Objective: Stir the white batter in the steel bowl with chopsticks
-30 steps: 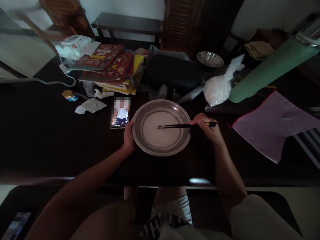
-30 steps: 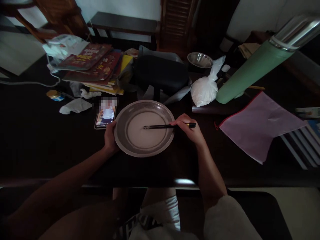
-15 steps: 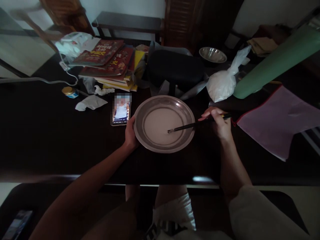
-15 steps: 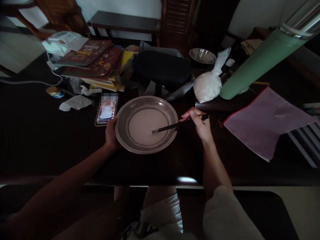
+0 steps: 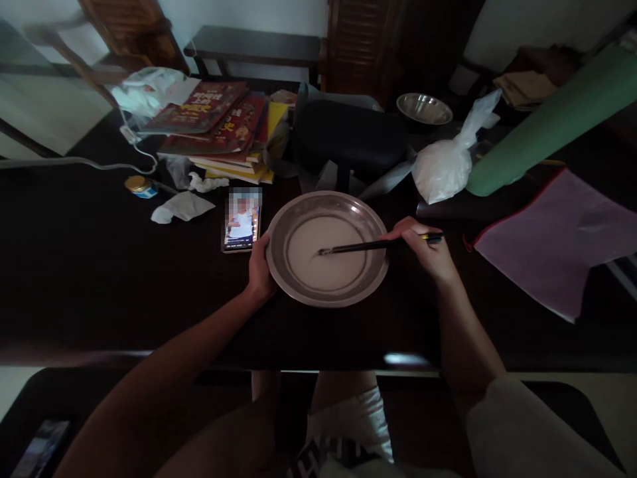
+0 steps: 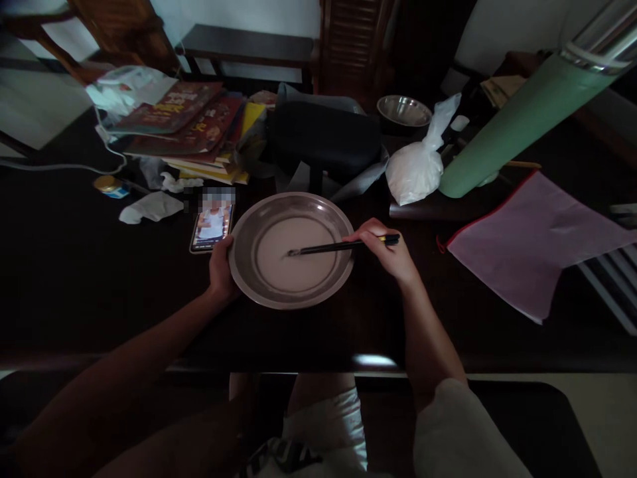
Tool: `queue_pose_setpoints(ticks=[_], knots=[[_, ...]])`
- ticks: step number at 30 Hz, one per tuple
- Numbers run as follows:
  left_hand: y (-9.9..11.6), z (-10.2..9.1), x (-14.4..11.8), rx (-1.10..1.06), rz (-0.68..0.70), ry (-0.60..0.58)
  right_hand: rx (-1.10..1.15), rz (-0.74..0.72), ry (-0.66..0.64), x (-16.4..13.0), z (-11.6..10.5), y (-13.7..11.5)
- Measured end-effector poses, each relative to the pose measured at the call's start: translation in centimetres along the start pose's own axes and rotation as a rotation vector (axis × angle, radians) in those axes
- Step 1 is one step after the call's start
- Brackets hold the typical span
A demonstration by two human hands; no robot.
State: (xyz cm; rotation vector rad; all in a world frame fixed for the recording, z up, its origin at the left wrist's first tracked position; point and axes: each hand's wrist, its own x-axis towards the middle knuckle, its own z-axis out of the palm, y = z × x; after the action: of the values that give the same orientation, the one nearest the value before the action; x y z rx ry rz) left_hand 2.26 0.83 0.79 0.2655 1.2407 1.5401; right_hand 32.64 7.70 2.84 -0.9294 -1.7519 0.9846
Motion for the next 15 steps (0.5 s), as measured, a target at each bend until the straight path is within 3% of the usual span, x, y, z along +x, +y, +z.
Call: queue_pose_setpoints(ticks=[4, 9, 13, 15], knots=[[0.26, 0.18, -0.12, -0.016, 0.005, 0.002, 0.026, 0.025, 0.190, -0.04, -0.44, 0.07], [0.08, 0.02, 0.05, -0.015, 0.025, 0.010, 0.003, 0.000, -0.013, -0.06, -0.41, 0.11], [0.06, 0.01, 0.06, -0.010, 0.016, 0.007, 0.016, 0.005, 0.133, -0.06, -0.57, 0.20], [0.15, 0.11, 0.00, -0.013, 0.004, 0.017, 0.060, 0.005, 0.130, -0.06, -0.56, 0.13]])
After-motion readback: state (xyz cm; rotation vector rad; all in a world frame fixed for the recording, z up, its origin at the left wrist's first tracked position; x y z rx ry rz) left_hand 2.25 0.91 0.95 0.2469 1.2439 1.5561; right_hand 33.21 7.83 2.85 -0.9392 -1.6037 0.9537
